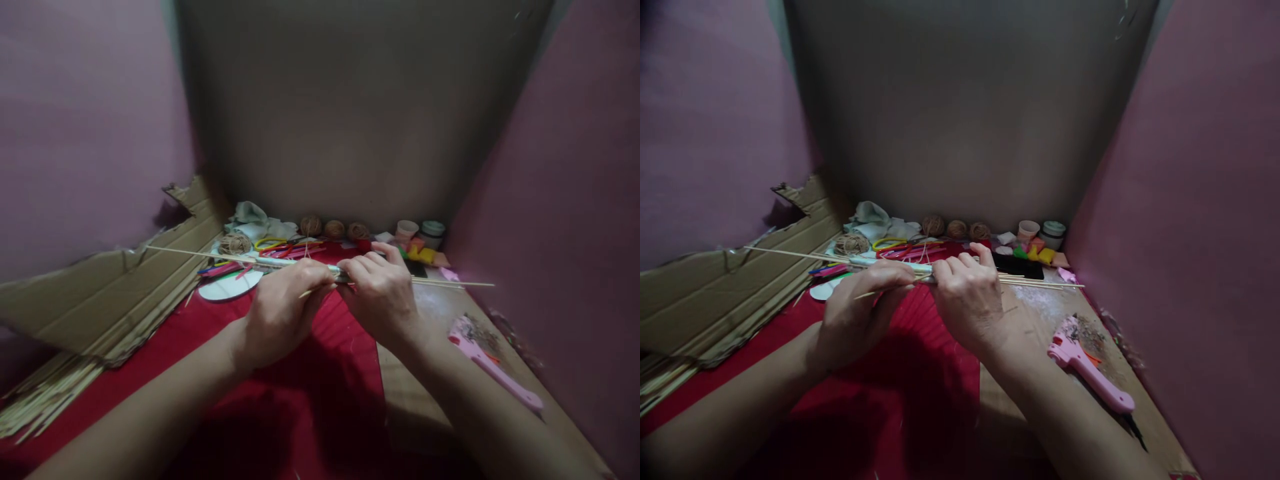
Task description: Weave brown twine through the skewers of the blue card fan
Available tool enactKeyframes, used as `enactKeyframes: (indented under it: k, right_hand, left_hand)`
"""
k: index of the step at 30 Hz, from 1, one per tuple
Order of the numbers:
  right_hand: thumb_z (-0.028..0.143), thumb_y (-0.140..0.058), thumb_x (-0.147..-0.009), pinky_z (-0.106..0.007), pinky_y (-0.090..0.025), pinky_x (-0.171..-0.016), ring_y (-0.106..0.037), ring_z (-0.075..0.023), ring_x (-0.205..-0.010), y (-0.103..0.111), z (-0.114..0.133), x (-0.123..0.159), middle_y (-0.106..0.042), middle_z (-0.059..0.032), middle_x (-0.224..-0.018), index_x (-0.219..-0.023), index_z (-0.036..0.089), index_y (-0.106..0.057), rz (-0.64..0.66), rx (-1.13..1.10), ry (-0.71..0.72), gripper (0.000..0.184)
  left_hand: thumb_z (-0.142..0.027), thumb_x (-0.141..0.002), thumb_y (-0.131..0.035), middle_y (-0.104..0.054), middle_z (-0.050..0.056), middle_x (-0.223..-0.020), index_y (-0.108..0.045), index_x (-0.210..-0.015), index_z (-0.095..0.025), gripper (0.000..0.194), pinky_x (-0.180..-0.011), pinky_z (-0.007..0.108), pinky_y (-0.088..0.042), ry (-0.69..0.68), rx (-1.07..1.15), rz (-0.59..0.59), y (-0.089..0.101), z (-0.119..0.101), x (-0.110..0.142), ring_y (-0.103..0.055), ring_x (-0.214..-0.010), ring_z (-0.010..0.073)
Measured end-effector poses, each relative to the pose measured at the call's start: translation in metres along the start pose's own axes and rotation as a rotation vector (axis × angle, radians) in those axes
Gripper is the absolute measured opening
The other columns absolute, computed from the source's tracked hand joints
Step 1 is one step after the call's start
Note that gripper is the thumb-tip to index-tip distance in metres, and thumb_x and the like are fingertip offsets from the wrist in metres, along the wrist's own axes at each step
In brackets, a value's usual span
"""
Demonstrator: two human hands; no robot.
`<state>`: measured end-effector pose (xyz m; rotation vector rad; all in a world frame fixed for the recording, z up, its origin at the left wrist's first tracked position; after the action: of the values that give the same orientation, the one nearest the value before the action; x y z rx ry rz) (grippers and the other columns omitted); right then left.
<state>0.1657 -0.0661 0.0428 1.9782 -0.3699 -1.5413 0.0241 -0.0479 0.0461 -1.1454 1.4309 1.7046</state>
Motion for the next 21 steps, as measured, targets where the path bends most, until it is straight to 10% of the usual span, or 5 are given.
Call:
enactKeyframes:
  k: [9, 16, 21]
  right_hand:
    - [0.025, -0.052, -0.083, -0.038, -0.032, -0.097, -0.059, -0.0155, -0.064, 0.003, 0.002, 0.0, -0.067, -0.0008, -0.064, -0.068, 0.018, -0.063, -0.043, 0.01, -0.006, 0.019]
    - [0.024, -0.054, -0.082, -0.037, -0.033, -0.096, -0.059, -0.0152, -0.063, 0.005, 0.0, 0.0, -0.068, -0.0007, -0.066, -0.07, 0.018, -0.062, -0.056, 0.033, -0.006, 0.016]
    - [0.026, -0.053, -0.082, -0.036, -0.034, -0.094, -0.058, -0.016, -0.063, 0.008, 0.002, 0.0, -0.068, -0.0019, -0.067, -0.071, 0.018, -0.062, -0.04, 0.042, 0.012, 0.016]
  left_hand:
    - [-0.007, -0.084, -0.046, -0.062, 0.004, -0.079, -0.049, -0.094, -0.018, 0.015, -0.065, 0.028, -0.047, -0.057, -0.087, 0.116, -0.003, -0.001, 0.0, -0.057, -0.07, 0.0144]
    - [-0.007, -0.083, -0.052, -0.061, 0.002, -0.081, -0.051, -0.094, -0.019, 0.017, -0.068, 0.026, -0.049, 0.177, 0.125, -0.043, 0.004, 0.007, 0.002, -0.059, -0.076, 0.0121]
    - [-0.006, -0.082, -0.053, -0.063, 0.005, -0.086, -0.051, -0.097, -0.019, 0.021, -0.073, 0.03, -0.051, 0.091, 0.137, -0.057, 0.002, -0.001, 0.003, -0.06, -0.083, 0.0144]
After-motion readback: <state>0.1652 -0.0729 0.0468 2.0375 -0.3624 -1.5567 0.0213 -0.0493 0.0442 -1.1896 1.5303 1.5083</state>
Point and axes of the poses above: each hand's wrist, its own x-axis away from the middle knuckle, its own y-axis out of the back of the hand, z = x × y, the point moved 3 cm from there along -x, towards the middle knuckle
